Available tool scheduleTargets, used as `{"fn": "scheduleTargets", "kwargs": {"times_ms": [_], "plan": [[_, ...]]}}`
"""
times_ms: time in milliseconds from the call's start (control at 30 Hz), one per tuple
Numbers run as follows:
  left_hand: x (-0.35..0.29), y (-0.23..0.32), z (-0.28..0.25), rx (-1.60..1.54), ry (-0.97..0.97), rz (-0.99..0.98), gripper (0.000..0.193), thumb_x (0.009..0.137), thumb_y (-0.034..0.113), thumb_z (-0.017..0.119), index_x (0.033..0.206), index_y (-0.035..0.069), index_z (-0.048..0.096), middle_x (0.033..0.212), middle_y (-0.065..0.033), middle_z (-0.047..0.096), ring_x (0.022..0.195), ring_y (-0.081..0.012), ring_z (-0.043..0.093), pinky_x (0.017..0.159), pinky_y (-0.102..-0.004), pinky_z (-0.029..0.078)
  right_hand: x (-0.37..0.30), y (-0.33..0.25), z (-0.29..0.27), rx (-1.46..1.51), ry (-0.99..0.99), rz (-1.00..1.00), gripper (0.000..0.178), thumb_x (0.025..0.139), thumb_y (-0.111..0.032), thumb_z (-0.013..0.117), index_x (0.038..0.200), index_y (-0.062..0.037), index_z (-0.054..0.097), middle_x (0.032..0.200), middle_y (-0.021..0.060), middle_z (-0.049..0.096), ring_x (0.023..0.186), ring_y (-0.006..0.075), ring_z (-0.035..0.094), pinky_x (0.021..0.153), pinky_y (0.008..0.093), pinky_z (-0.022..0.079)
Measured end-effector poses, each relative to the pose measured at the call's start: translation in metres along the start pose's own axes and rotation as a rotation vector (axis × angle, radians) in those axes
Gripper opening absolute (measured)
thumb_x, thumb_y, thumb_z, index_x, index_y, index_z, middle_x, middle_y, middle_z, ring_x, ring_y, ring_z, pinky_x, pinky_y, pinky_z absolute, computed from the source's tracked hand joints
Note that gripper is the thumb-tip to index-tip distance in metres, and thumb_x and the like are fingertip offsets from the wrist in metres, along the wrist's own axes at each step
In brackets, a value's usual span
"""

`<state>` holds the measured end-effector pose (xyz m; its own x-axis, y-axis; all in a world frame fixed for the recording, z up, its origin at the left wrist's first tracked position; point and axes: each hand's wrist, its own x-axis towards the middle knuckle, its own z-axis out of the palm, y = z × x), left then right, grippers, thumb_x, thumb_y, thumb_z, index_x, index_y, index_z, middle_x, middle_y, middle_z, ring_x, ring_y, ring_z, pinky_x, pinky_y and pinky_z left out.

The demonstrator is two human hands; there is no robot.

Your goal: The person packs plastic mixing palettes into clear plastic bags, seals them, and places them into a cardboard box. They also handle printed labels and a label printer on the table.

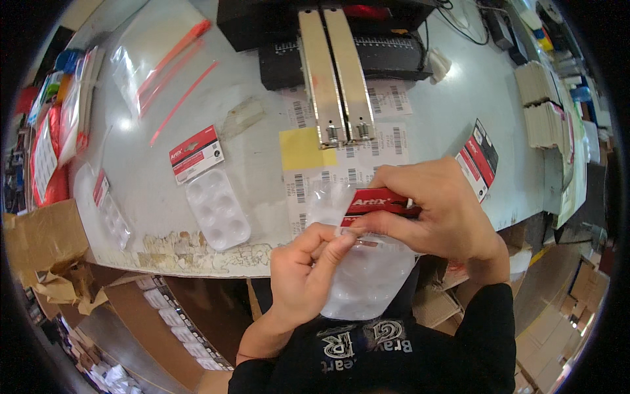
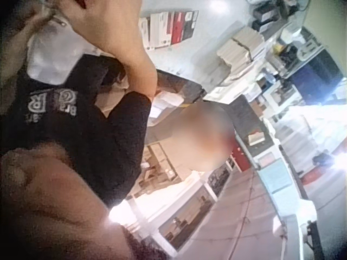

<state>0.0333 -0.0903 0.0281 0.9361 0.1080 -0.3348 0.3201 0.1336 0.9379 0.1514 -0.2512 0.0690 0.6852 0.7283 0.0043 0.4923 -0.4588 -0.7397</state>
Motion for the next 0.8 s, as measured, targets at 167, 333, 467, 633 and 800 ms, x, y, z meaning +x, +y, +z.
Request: {"fn": "scheduleTargets", "kwargs": {"times_ms": [167,333,467,633,800], "plan": [[0.002,-0.004,0.009,-0.159,0.020,-0.024,0.014,0.092,0.010,0.061,0.092,-0.004,0.066,0.071,0.0024,0.062,0.063,-0.0018,0.049,0.056,-0.0169,0.039,-0.003,0.004,0.001,0.007,0.055,0.008,0.031,0.069,-0.022,0.081,0.073,0.0000,0.060,0.063,0.0125,0.059,0.053,0.0267,0.056,0.050,0.0283,0.042],[-0.003,-0.008,0.006,0.155,0.191,0.202,0.015,0.090,0.008,0.062,0.091,-0.007,0.066,0.073,-0.0011,0.064,0.065,-0.0032,0.052,0.057,-0.0183,0.041,-0.010,0.012,-0.004,0.011,0.133,0.029,0.028,0.070,-0.022,0.080,0.081,-0.0004,0.065,0.066,0.0084,0.062,0.057,0.0193,0.059,0.052,0.0262,0.043],[0.001,-0.015,-0.002,0.049,0.392,0.249,0.017,0.092,0.007,0.060,0.094,-0.009,0.065,0.080,-0.0037,0.065,0.072,-0.0058,0.053,0.066,-0.0188,0.043,-0.025,0.024,-0.013,0.288,0.105,0.248,0.018,0.077,-0.014,0.074,0.085,0.0016,0.069,0.065,0.0070,0.064,0.057,0.0112,0.061,0.053,0.0240,0.044],[0.004,-0.023,-0.002,0.000,0.380,0.236,0.020,0.095,0.009,0.056,0.096,-0.009,0.063,0.083,-0.0045,0.065,0.075,-0.0062,0.054,0.069,-0.0194,0.044,-0.041,0.034,0.002,0.747,-0.106,0.465,0.017,0.086,-0.014,0.068,0.090,0.0023,0.071,0.073,0.0067,0.068,0.057,0.0095,0.062,0.053,0.0227,0.047],[0.005,-0.025,-0.002,-0.003,0.394,0.220,0.021,0.096,0.010,0.055,0.097,-0.009,0.063,0.082,-0.0043,0.065,0.075,-0.0061,0.054,0.068,-0.0196,0.044,-0.045,0.035,0.013,0.786,-0.052,0.592,0.017,0.088,-0.013,0.067,0.090,0.0035,0.070,0.073,0.0070,0.068,0.059,0.0098,0.063,0.053,0.0220,0.047]]}}
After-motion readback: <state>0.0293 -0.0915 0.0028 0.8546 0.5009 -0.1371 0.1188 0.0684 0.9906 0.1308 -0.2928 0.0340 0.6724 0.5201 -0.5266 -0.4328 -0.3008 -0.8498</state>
